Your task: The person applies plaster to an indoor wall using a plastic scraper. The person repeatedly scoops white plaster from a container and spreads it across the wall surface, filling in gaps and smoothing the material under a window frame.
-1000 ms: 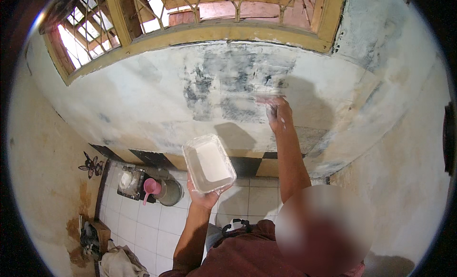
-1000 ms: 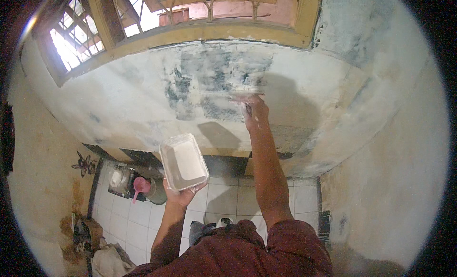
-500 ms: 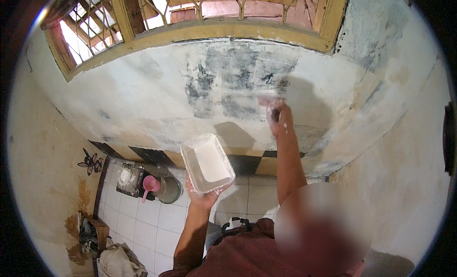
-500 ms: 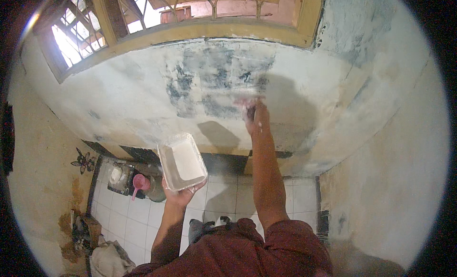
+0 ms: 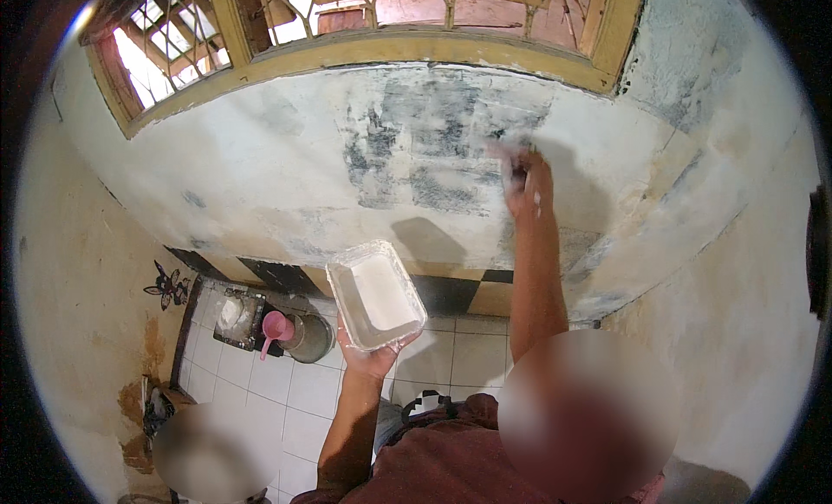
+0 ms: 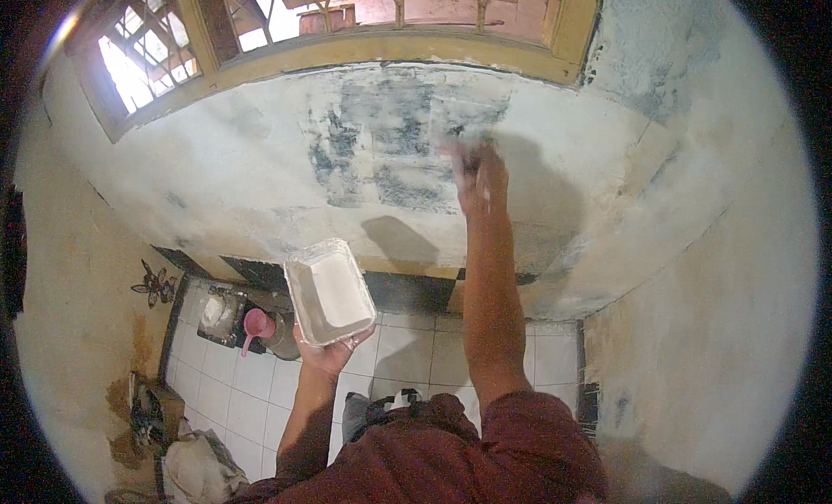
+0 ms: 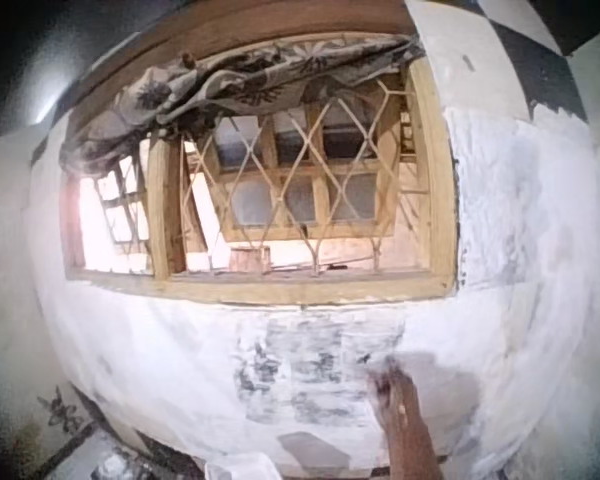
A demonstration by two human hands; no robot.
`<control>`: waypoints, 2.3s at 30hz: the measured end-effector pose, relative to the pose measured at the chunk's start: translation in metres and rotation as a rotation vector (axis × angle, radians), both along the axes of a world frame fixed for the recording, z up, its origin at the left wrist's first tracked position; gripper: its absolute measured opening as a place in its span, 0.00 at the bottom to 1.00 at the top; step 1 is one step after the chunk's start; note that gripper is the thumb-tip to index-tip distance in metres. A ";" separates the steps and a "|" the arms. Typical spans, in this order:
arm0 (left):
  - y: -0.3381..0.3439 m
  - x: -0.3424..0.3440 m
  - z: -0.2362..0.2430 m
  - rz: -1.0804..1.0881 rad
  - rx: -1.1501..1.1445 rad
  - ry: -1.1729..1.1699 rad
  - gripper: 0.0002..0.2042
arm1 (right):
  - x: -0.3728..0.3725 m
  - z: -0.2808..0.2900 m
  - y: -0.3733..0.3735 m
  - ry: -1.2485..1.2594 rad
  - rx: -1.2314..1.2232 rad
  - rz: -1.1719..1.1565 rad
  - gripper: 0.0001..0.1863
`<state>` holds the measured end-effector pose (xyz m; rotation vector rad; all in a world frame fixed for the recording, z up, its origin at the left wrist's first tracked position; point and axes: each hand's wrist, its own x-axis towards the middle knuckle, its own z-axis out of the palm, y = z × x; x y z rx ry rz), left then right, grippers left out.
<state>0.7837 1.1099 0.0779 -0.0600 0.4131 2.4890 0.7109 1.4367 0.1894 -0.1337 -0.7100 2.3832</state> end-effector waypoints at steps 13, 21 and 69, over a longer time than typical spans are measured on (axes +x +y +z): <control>-0.011 0.002 -0.004 0.050 -0.022 -0.034 0.32 | -0.074 -0.094 0.020 -0.305 -0.239 -0.002 0.07; -0.023 0.006 -0.005 0.122 -0.051 -0.051 0.32 | -0.038 -0.184 0.033 -0.268 0.399 -0.210 0.11; -0.025 0.028 -0.002 -0.098 0.046 -0.058 0.32 | 0.044 -0.084 -0.018 -0.108 2.178 -1.147 0.18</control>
